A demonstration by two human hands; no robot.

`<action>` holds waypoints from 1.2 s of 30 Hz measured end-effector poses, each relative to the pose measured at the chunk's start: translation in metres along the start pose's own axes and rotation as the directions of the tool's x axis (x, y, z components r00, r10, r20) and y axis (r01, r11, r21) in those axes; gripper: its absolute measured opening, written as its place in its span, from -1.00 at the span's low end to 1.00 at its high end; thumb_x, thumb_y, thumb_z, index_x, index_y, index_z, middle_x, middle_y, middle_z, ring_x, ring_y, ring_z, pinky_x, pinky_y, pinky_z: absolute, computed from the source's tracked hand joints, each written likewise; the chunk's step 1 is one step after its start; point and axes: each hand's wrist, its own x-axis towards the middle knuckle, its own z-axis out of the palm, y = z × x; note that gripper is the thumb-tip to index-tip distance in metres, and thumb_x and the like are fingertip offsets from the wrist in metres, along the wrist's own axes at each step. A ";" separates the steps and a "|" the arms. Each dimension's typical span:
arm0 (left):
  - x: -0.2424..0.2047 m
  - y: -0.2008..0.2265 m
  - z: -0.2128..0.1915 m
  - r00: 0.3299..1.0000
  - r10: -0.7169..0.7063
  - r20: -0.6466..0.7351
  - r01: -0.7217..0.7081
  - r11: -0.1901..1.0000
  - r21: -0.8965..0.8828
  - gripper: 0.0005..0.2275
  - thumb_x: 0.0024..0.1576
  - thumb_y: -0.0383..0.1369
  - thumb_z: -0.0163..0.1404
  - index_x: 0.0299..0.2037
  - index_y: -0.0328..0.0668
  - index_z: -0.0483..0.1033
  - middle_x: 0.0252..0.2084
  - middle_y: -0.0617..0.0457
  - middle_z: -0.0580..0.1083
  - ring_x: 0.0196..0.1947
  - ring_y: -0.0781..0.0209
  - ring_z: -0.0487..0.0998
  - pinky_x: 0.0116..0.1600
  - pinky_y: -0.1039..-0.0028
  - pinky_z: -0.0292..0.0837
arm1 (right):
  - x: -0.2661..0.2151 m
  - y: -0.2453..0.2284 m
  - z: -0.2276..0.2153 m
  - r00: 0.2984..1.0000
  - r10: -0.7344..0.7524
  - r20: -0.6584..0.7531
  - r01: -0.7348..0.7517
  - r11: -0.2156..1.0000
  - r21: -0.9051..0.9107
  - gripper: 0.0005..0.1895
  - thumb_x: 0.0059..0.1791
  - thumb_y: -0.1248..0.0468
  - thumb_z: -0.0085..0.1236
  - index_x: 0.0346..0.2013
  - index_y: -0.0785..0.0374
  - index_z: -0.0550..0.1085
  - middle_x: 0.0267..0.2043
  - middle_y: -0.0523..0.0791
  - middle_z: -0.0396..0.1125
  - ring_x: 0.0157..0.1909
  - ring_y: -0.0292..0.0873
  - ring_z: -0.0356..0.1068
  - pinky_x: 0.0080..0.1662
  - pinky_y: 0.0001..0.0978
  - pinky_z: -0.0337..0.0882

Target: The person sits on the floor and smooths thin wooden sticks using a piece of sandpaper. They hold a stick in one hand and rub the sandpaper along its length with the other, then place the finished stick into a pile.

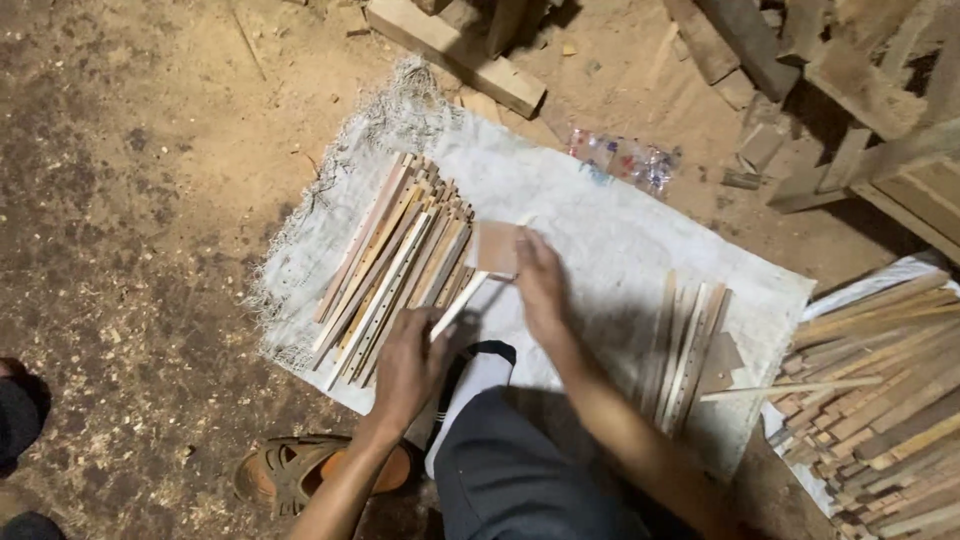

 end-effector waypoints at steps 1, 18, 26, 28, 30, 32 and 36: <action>-0.002 -0.024 0.004 0.998 0.005 -0.070 0.003 0.993 0.118 -0.80 0.18 -0.24 0.10 -0.04 -0.03 0.51 -0.30 -0.10 0.42 -0.24 -0.29 0.58 -0.20 0.03 0.50 | -0.007 0.008 0.015 1.000 0.026 0.014 -0.024 0.995 -0.096 -0.63 0.15 0.13 -0.03 0.13 0.29 0.50 -0.07 -0.04 0.35 -0.03 -0.14 0.32 0.02 -0.25 0.39; 0.011 -0.078 0.005 0.983 0.108 -0.145 0.018 0.737 0.675 -0.84 0.16 -0.28 0.01 -0.09 -0.04 0.46 -0.18 -0.05 0.47 -0.15 -0.03 0.48 -0.03 0.29 0.41 | -0.002 0.115 0.072 0.978 -0.094 0.188 0.132 0.970 -0.202 -0.69 0.18 0.11 -0.05 -0.11 0.24 0.56 -0.21 0.04 0.45 -0.05 -0.10 0.42 0.06 -0.12 0.39; 0.025 0.015 0.031 0.956 0.291 -0.037 -0.254 0.883 0.394 -0.81 0.18 -0.42 0.07 -0.01 -0.06 0.56 -0.17 -0.06 0.55 -0.21 -0.08 0.50 -0.14 0.16 0.41 | -0.016 0.080 -0.010 0.985 0.161 0.059 -0.161 0.987 -0.002 -0.39 0.10 -0.11 -0.17 0.27 0.21 0.41 0.33 -0.14 0.35 0.35 -0.20 0.30 0.24 -0.37 0.26; 0.032 0.017 0.062 0.950 0.308 0.040 -0.301 0.881 0.364 -0.83 0.19 -0.38 0.06 -0.04 -0.12 0.53 -0.17 -0.09 0.52 -0.16 -0.11 0.49 -0.09 0.15 0.41 | -0.013 0.090 -0.044 0.988 0.143 -0.065 -0.140 0.989 0.054 -0.43 0.09 -0.08 -0.11 0.23 0.21 0.44 0.27 -0.15 0.39 0.29 -0.26 0.33 0.23 -0.42 0.28; 0.036 0.024 0.091 0.938 0.321 0.131 -0.347 0.880 0.325 -0.83 0.19 -0.34 0.05 -0.06 -0.17 0.50 -0.16 -0.12 0.50 -0.10 -0.15 0.49 -0.04 0.14 0.40 | -0.016 0.096 -0.081 0.970 0.141 -0.200 -0.122 0.987 0.105 -0.46 0.08 -0.06 -0.06 0.19 0.22 0.48 0.21 -0.17 0.43 0.24 -0.31 0.36 0.22 -0.48 0.31; 0.037 0.036 0.120 0.915 0.313 0.253 -0.375 0.892 0.252 -0.81 0.13 -0.36 0.04 -0.06 -0.10 0.46 -0.18 -0.02 0.46 -0.12 -0.12 0.46 -0.10 0.09 0.38 | -0.025 0.097 -0.122 0.959 -0.115 -0.259 0.127 0.992 0.028 -0.71 0.20 0.04 -0.16 -0.30 0.11 0.36 -0.41 -0.31 0.04 -0.33 -0.39 0.08 -0.23 -0.44 0.15; 0.047 0.045 0.199 0.873 0.254 0.416 -0.366 0.906 0.214 -0.85 0.14 -0.39 0.08 -0.11 -0.13 0.48 -0.28 -0.05 0.48 -0.14 -0.12 0.55 -0.10 0.14 0.56 | -0.036 0.108 -0.192 0.889 0.034 -0.456 -0.030 0.999 0.016 -0.50 0.18 0.05 -0.09 0.25 0.36 0.43 0.22 0.30 0.34 0.35 0.25 0.26 0.34 0.12 0.23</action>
